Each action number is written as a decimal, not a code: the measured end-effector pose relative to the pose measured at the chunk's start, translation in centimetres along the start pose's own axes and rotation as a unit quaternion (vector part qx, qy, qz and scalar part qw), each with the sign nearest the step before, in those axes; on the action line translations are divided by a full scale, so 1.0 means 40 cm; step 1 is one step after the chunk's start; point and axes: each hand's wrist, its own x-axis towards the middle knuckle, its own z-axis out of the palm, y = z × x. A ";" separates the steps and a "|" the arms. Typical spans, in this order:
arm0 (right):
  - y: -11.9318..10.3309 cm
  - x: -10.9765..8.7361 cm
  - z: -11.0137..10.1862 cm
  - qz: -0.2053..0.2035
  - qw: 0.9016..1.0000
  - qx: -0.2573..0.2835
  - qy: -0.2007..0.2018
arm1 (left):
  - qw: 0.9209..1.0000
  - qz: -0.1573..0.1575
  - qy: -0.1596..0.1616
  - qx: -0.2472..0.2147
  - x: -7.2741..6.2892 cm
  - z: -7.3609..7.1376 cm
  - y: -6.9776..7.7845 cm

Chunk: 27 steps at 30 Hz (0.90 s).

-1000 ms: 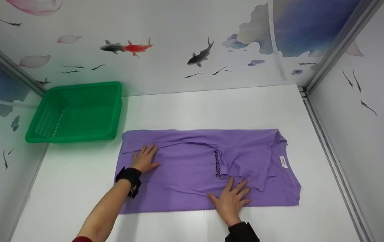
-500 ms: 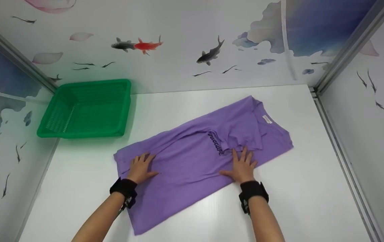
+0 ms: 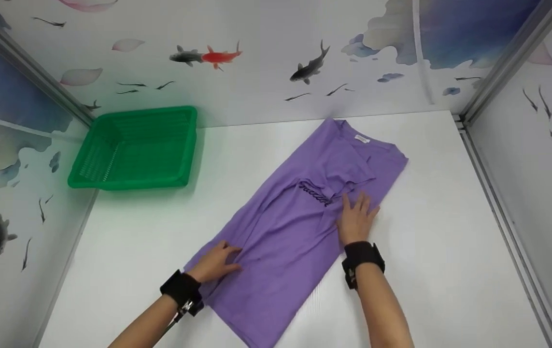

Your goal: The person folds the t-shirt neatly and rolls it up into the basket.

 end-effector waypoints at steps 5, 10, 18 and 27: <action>-0.071 -0.037 0.065 -0.013 0.997 0.077 0.023 | 0.993 0.064 0.054 0.077 0.066 -0.033 -0.039; -0.096 -0.021 0.086 0.019 0.990 0.132 -0.049 | 0.994 0.075 0.006 0.083 0.087 -0.027 -0.071; -0.081 0.039 0.057 -0.022 0.981 0.116 -0.151 | 0.993 0.062 0.058 0.085 0.027 -0.002 -0.063; -0.088 0.094 0.014 -0.079 0.978 0.047 -0.185 | 0.983 0.059 0.068 0.162 -0.046 0.071 0.029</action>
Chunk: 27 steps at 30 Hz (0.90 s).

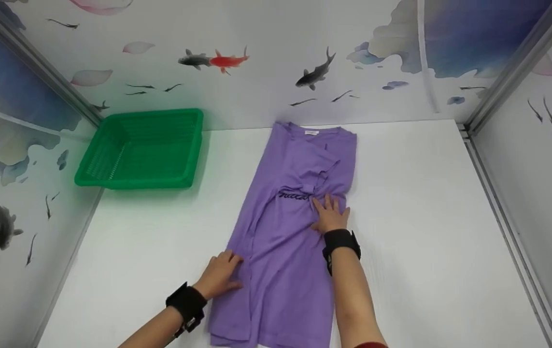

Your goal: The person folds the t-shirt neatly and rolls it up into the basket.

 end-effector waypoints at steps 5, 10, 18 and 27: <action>0.025 -0.014 -0.002 0.031 0.996 -0.044 0.066 | 0.999 0.011 0.032 0.034 0.010 0.018 0.083; 0.064 -0.044 0.006 0.024 0.991 -0.040 0.125 | 0.998 0.003 0.045 0.038 0.033 0.018 0.116; 0.079 -0.128 0.063 -0.048 0.987 0.035 0.147 | 0.999 0.007 0.043 -0.029 0.056 0.009 0.068; 0.110 -0.242 0.166 -0.098 0.988 0.000 0.117 | 0.990 0.022 -0.085 -0.110 0.025 0.017 0.021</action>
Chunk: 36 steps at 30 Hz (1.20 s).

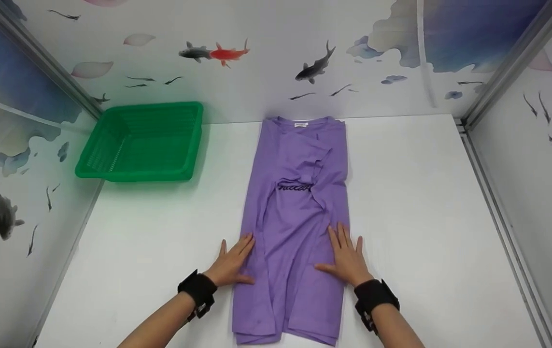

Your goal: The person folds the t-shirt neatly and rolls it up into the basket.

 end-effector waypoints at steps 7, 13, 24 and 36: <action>0.043 -0.040 -0.016 -0.038 0.999 -0.025 -0.020 | 1.000 0.009 -0.024 0.010 -0.019 -0.005 -0.020; 0.036 -0.096 -0.006 -0.071 0.996 -0.024 0.043 | 0.999 0.026 -0.005 0.032 -0.060 0.003 -0.015; 0.009 -0.304 0.053 -0.153 0.981 -0.001 0.116 | 0.991 0.106 0.072 0.029 -0.217 0.072 0.003; 0.051 -0.420 0.058 -0.278 0.950 0.000 0.142 | 0.950 0.263 0.161 -0.049 -0.308 0.133 0.007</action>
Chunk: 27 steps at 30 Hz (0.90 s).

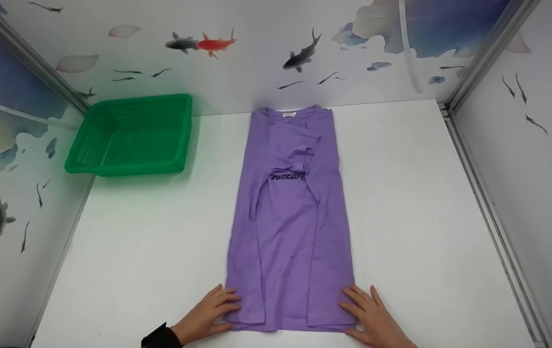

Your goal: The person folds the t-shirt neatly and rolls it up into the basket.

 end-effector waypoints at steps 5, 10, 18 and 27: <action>0.003 -0.018 0.002 -0.017 0.999 0.022 0.023 | 1.000 0.019 0.010 -0.006 -0.015 0.008 -0.014; 0.014 -0.014 0.008 -0.022 0.998 0.030 0.055 | 0.999 0.028 0.038 0.015 -0.005 0.018 -0.025; 0.011 0.017 0.007 -0.015 0.996 0.029 0.086 | 0.992 0.014 0.078 0.096 0.034 0.007 -0.010; 0.001 0.089 -0.039 0.063 0.993 0.041 0.091 | 0.993 -0.077 0.094 0.013 0.098 -0.056 0.001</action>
